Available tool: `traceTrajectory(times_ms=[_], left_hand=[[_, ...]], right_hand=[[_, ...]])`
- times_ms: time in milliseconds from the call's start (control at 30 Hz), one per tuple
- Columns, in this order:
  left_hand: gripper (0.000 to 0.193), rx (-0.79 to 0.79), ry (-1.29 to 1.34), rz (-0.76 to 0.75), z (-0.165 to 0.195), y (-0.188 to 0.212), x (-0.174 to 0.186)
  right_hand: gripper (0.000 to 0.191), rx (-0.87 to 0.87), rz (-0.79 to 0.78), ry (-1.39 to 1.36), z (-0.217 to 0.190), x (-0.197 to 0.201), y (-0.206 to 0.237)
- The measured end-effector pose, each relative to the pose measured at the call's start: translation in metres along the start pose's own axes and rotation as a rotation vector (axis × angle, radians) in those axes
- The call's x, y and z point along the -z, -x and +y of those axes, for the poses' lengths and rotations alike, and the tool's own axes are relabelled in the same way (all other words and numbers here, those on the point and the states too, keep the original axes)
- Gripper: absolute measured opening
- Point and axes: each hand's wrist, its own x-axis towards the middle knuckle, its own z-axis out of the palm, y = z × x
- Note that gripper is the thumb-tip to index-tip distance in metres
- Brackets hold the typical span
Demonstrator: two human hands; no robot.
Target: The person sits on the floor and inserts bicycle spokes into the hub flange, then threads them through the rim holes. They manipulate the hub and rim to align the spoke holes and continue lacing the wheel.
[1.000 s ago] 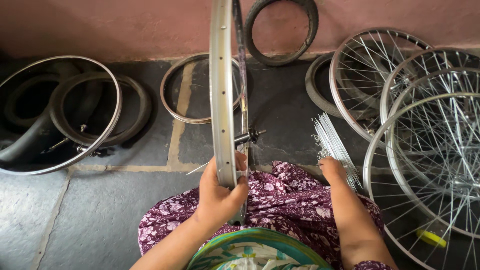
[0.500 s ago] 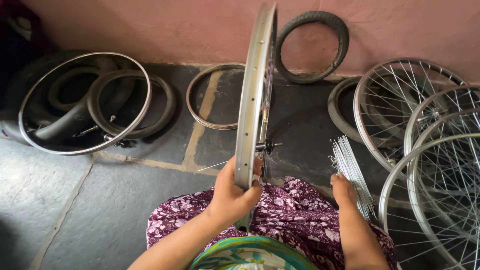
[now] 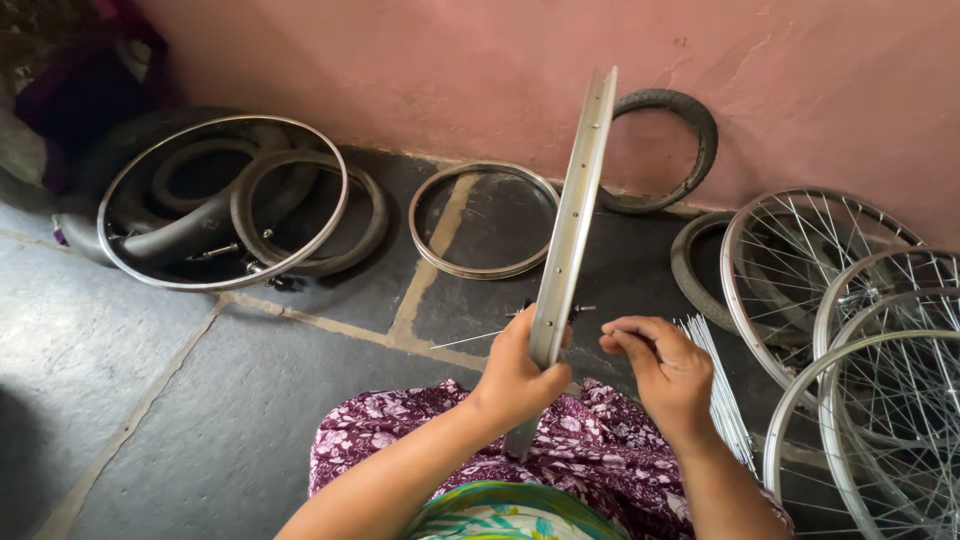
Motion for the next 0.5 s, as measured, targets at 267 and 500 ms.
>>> traceTrajectory(times_ms=[267,500], left_hand=[[0.044,-0.019,0.064,0.032,-0.008,0.006,0.001],[0.05,-0.036,0.044,0.048,-0.006,0.009,0.003]], right_hand=[[0.025,0.629,-0.235,0.369,-0.123,-0.023,-0.04],[0.023,0.607,-0.299,0.392,-0.125,-0.03,-0.044]])
